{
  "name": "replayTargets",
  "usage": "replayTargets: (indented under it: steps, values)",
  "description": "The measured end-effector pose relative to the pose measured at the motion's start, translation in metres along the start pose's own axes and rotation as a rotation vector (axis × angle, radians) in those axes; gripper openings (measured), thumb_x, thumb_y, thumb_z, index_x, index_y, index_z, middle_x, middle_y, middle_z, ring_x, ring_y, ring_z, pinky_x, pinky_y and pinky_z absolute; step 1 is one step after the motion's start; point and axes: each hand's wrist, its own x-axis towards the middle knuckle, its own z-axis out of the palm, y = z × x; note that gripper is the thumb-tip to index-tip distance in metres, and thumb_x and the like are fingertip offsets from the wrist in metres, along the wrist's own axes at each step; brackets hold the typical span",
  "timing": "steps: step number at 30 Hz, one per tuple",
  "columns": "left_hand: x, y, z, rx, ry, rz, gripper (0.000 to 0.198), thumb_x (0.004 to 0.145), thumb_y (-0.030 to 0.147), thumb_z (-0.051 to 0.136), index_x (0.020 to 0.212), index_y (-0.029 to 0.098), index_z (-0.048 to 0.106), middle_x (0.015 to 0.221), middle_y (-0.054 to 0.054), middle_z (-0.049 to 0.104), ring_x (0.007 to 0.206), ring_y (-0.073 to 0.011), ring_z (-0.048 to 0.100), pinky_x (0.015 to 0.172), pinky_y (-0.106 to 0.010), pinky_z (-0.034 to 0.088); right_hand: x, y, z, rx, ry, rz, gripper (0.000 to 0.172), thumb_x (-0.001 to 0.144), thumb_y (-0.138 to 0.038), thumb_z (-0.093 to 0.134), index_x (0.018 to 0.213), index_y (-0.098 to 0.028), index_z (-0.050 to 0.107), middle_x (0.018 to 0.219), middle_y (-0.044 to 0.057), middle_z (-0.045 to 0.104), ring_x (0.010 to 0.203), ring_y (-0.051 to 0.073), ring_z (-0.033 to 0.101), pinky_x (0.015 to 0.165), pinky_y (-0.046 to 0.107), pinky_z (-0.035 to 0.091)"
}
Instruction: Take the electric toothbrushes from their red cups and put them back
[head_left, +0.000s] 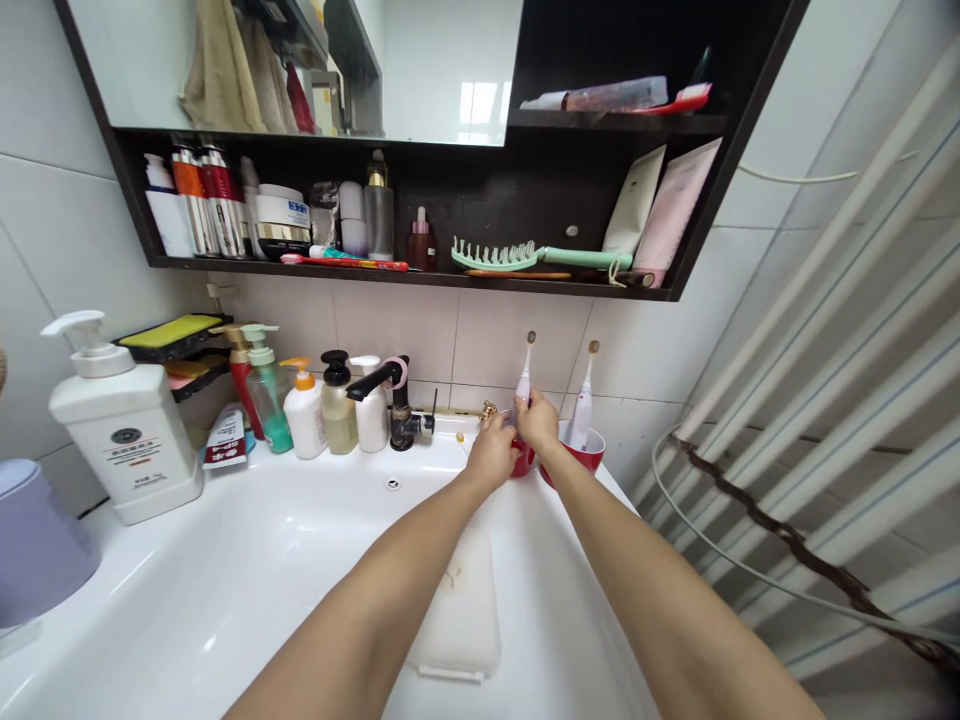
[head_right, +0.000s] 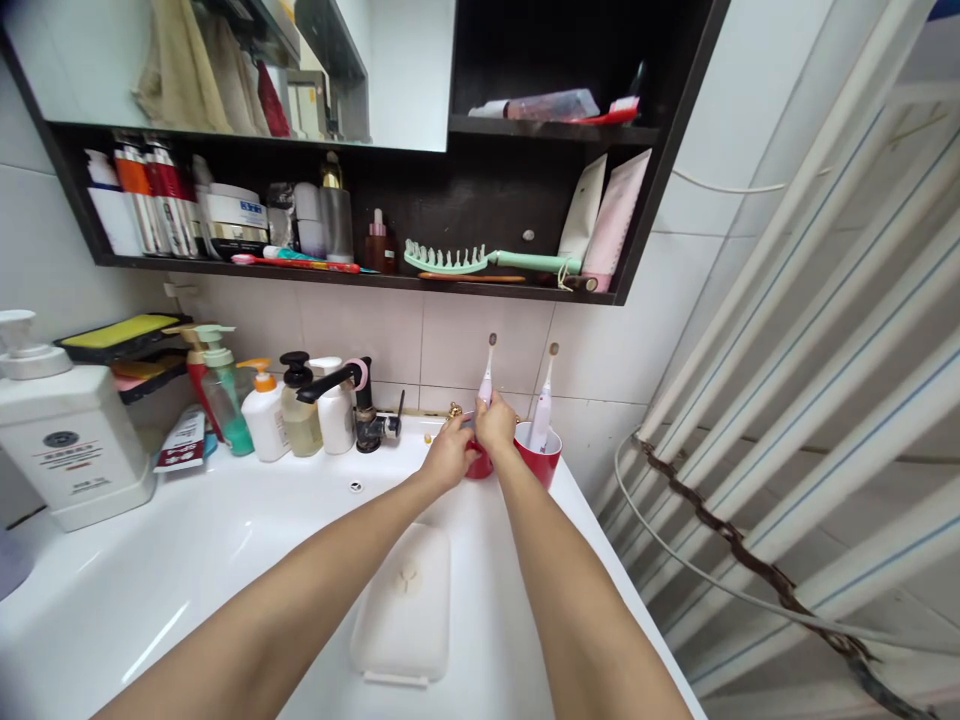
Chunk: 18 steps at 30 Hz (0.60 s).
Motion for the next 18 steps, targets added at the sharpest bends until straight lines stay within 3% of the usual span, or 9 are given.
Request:
replayTargets:
  steps: [7,13,15,18]
  values:
    - [0.001,0.002,-0.006,-0.026,-0.040,-0.072,0.030,0.058,0.012,0.048,0.088,0.015,0.049,0.118,-0.007,0.029,0.108,-0.0200,0.025,0.088,-0.032,0.022,0.003,0.002,0.002,0.026,-0.021,0.010,0.033,0.067,-0.026,0.037,0.094,-0.012,0.049,0.077,0.013,0.057,0.074,0.022,0.051,0.063,0.030,0.033]
    - [-0.023,0.013,-0.032,-0.120,0.021,-0.114,0.044,0.054,0.006,0.049,0.096,0.018,0.044,0.116,-0.005,0.031,0.105,-0.0169,0.029,0.087,-0.028,0.022,-0.030,-0.009,-0.029,0.110,0.077,-0.020,0.041,0.067,-0.024,0.032,0.104,-0.009,0.040,0.093,0.014,0.052,0.088,0.020,0.046,0.072,0.029,0.032]
    - [-0.035,0.017,-0.043,-0.166,0.060,-0.151,0.042,0.054,0.007,0.049,0.095,0.017,0.044,0.108,-0.006,0.039,0.099,-0.0157,0.035,0.084,-0.027,0.025,-0.056,-0.008,-0.038,0.144,0.076,-0.031,0.042,0.067,-0.025,0.031,0.106,-0.009,0.039,0.084,0.011,0.055,0.080,0.019,0.050,0.067,0.028,0.035]
    - [-0.053,0.025,-0.060,-0.255,0.107,-0.246,0.038,0.058,0.010,0.046,0.095,0.015,0.043,0.080,-0.004,0.049,0.077,-0.0128,0.046,0.072,-0.027,0.033,-0.096,-0.004,-0.046,0.333,-0.036,0.030,0.045,0.064,-0.027,0.036,0.107,-0.011,0.039,0.052,0.000,0.053,0.047,0.014,0.050,0.047,0.026,0.038]
